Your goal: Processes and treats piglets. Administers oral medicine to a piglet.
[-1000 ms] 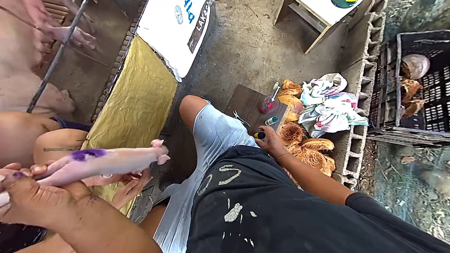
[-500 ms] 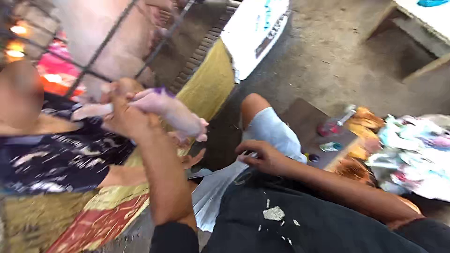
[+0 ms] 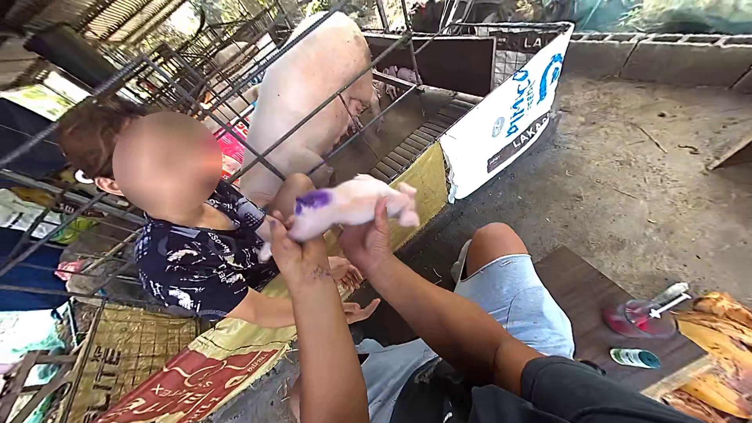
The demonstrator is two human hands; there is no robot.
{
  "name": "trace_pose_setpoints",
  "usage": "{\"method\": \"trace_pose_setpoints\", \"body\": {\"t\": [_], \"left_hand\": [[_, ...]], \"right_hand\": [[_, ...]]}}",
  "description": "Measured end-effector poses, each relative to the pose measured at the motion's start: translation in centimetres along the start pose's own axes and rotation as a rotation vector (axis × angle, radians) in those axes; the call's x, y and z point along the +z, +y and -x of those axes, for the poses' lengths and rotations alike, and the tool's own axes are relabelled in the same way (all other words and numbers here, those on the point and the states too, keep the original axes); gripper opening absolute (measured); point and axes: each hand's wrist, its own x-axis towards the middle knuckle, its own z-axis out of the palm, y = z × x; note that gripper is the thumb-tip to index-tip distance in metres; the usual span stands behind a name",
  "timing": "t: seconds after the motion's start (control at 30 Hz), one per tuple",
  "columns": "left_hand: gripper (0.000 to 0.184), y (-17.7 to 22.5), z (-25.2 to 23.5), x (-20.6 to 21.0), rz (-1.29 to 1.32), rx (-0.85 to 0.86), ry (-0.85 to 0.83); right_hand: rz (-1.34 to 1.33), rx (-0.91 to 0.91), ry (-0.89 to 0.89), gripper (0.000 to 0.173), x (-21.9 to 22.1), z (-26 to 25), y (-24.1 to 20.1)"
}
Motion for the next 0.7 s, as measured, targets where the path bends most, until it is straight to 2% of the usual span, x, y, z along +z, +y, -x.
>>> {"method": "trace_pose_setpoints", "body": {"t": [0.1, 0.2, 0.23, 0.3, 0.33, 0.37, 0.43, 0.47, 0.53, 0.57, 0.63, 0.7], "left_hand": [[0.023, -2.5, 0.9, -4.4, 0.080, -0.142, 0.065], [0.028, -4.5, 1.7, -6.5, 0.145, -0.328, 0.133], [0.029, -4.5, 1.9, -7.0, 0.080, -0.405, 0.167], [0.038, -3.6, 2.5, -8.1, -0.235, -0.487, 0.226], [0.049, -2.9, 2.9, -8.4, -0.463, -0.397, 0.224], [0.059, -2.1, 3.1, -8.6, -0.668, -0.202, 0.170], [0.069, 0.0, 2.1, -6.9, -0.928, 0.157, -0.098], [0.068, 1.1, 1.4, -5.0, -1.009, 0.242, -0.263], [0.082, 2.5, 0.2, -0.8, -1.147, 0.168, -0.560], [0.093, 2.7, -0.3, 1.2, -1.219, 0.124, -0.653], [0.104, 2.6, -0.8, 4.4, -1.307, 0.121, -0.709], [0.096, 3.1, -1.2, 5.8, -1.288, 0.187, -0.680]], "right_hand": [[0.036, -0.090, 0.035, 0.066, -0.7, -1.7, -1.5], [0.167, -0.093, 0.032, 0.067, -1.6, -2.6, -2.6], [0.233, -0.095, 0.046, 0.069, -1.8, -2.6, -2.9], [0.392, -0.112, 0.065, 0.080, -2.2, -2.6, -3.8], [0.489, -0.141, 0.062, 0.083, -2.2, -2.7, -4.2], [0.594, -0.186, 0.054, 0.084, -2.0, -2.8, -4.5], [0.796, -0.290, 0.026, 0.080, -1.1, -3.2, -4.6], [0.907, -0.346, 0.004, 0.080, -0.6, -3.3, -4.4], [1.176, -0.450, -0.032, 0.084, 0.4, -2.6, -3.6], [1.326, -0.517, -0.077, 0.086, 0.6, -2.3, -3.2], [1.501, -0.613, -0.133, 0.085, 1.2, -2.1, -2.4], [1.624, -0.676, -0.187, 0.091, 1.4, -1.9, -1.9]]}}
